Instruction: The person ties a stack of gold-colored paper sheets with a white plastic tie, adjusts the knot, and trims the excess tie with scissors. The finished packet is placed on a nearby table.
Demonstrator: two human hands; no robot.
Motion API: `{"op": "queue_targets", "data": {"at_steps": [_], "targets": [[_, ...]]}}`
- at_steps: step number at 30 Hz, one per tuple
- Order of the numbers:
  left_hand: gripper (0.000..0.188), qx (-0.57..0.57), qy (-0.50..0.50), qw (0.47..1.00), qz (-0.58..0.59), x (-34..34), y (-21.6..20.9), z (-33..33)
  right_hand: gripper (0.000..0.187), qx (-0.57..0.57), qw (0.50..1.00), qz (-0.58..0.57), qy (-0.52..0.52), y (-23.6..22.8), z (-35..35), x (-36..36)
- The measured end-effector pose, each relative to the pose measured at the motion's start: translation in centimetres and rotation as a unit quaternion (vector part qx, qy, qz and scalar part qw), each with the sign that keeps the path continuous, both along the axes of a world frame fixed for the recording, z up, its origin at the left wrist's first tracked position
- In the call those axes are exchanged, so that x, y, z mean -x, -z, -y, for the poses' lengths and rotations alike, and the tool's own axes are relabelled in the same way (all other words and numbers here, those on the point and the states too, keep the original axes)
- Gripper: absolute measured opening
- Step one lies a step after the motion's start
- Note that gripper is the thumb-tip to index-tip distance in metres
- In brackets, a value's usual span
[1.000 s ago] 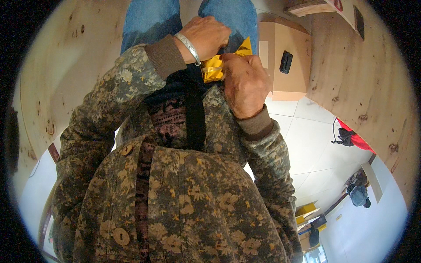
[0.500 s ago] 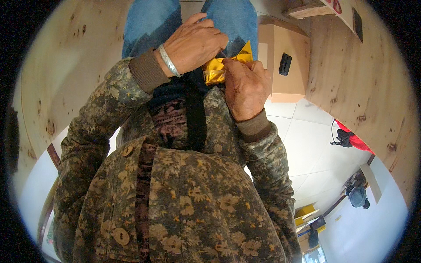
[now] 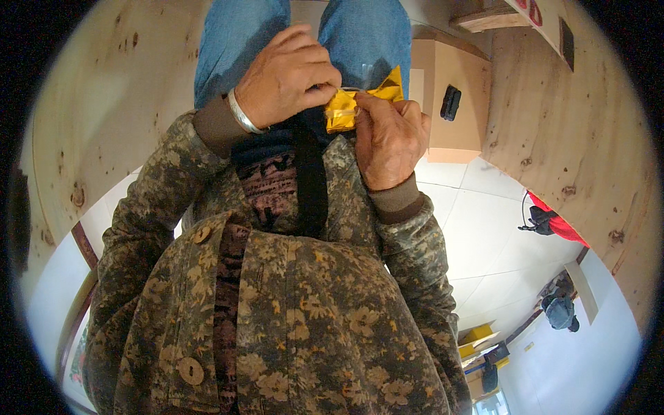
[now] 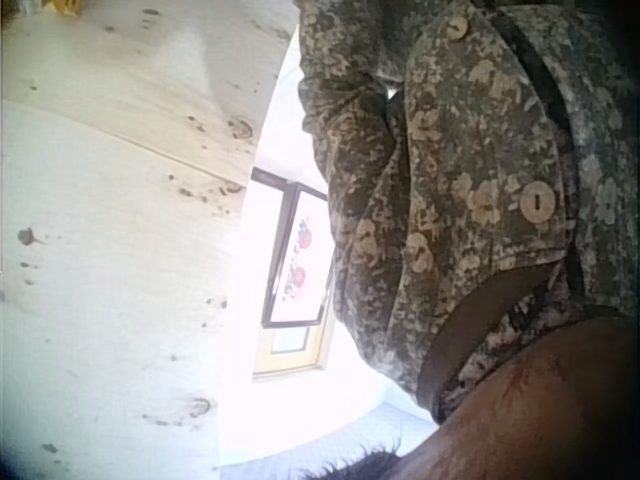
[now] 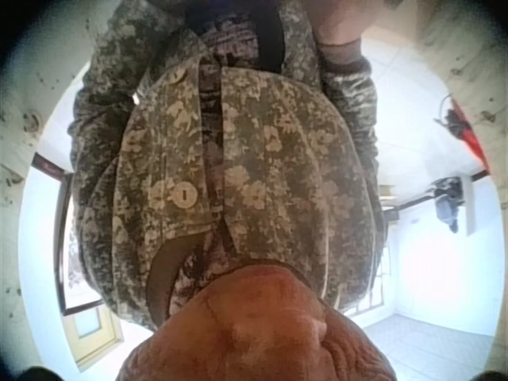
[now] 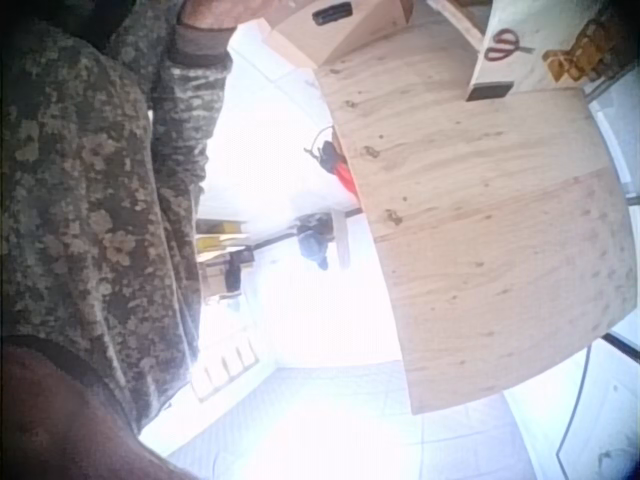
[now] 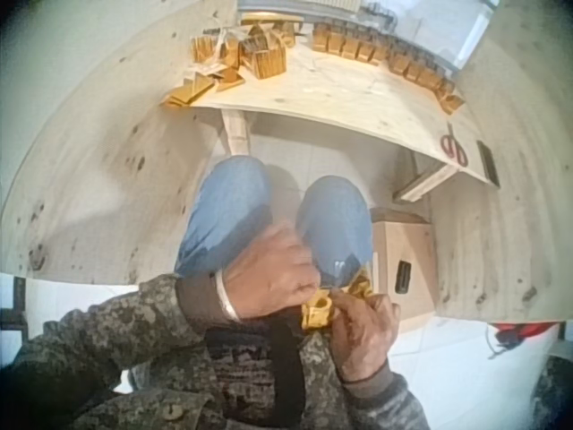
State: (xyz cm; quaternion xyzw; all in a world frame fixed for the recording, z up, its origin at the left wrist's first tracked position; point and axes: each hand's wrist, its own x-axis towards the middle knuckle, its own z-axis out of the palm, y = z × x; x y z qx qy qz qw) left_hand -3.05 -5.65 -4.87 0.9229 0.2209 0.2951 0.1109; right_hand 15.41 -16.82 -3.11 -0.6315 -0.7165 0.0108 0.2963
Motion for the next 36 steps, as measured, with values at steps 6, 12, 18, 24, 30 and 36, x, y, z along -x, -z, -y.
{"op": "queue_targets", "data": {"at_steps": [6, 12, 18, 24, 30, 36], "targets": [[0.007, 0.006, 0.010, 0.998, 0.064, 0.0, 0.5, 1.4, 0.018, -0.003, 1.000, -0.005, 0.026, -0.1, -0.1, 0.8], [0.010, -0.057, 0.058, 0.991, 0.104, -0.1, 1.2, 1.5, 0.016, -0.007, 0.999, -0.020, 0.033, -0.2, -0.4, 0.7], [0.025, -0.154, 0.097, 0.974, 0.137, -0.2, 1.7, 1.6, 0.014, 0.002, 0.998, -0.035, 0.061, -0.3, -0.7, 1.1], [0.035, -0.080, 0.172, 0.972, 0.139, -0.5, 2.3, 0.9, 0.016, 0.019, 0.997, -0.020, 0.065, -0.4, -0.7, 0.9], [0.023, -0.052, 0.188, 0.967, 0.165, -0.5, 2.7, 0.2, 0.015, 0.016, 0.997, -0.026, 0.070, -0.2, -0.6, 1.0], [0.015, 0.202, 0.104, 0.959, 0.172, -0.8, 2.3, 1.5, 0.016, 0.025, 0.996, -0.045, 0.068, -0.2, -0.5, 1.1]]}}
